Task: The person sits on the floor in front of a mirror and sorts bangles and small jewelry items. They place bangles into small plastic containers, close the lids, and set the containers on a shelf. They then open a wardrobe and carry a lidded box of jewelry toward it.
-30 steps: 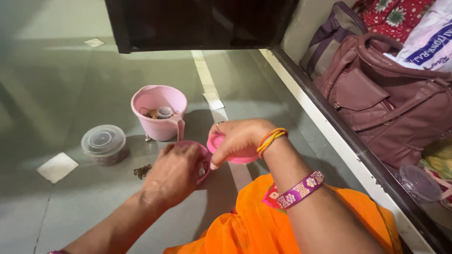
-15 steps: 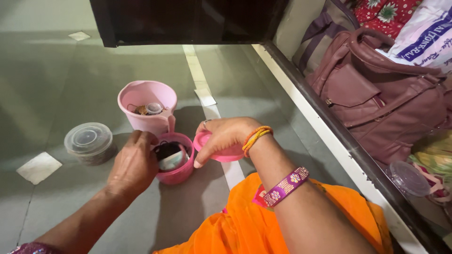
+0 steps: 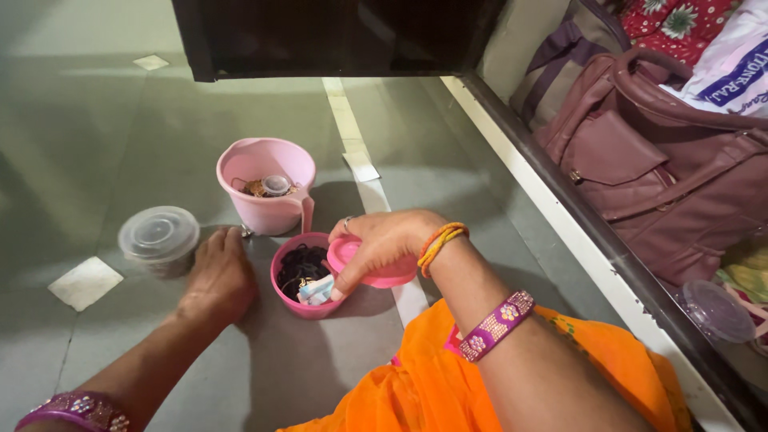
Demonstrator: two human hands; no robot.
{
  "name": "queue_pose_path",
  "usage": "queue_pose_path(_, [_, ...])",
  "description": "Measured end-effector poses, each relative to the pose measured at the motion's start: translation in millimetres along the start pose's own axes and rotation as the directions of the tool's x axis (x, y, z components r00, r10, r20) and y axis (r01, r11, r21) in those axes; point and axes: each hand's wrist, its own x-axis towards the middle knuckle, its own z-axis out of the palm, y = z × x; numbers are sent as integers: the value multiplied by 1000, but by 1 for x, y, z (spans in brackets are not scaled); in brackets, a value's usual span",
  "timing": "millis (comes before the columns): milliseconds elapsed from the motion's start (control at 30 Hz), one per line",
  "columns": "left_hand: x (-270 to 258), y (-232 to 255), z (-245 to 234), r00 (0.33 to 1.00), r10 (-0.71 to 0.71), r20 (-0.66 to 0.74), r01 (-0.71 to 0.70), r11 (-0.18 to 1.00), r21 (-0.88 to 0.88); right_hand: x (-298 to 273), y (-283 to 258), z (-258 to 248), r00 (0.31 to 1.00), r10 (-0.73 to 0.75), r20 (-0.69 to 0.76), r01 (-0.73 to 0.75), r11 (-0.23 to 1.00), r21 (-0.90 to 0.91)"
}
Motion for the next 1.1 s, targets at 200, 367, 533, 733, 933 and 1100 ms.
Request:
queue_pose_path(200, [5,-16,5,974,216,65,-222,969,110,3,0,2,1000,7,10,-7,1000,2])
queue_pose_path(367, [3,-6,0,916,357,184,-395,883,254,5,2,3,1000,-15,12,15,1000,16])
queue_pose_path(533, [-9,27,-20,939,207,274,-289,908,302,7,2,5,1000,-13,10,13,1000,-2])
queue_pose_path(733, [-23,55,-44,948,-74,308,-14,962,274,6,3,3,1000,-18,2,18,1000,-14])
queue_pose_path(933, [-13,39,-33,969,242,48,-245,967,72,8,3,1,999,-34,6,34,999,-22])
queue_pose_path(1100, [-6,28,-22,929,289,229,-323,938,126,8,4,2,1000,-12,12,13,1000,-12])
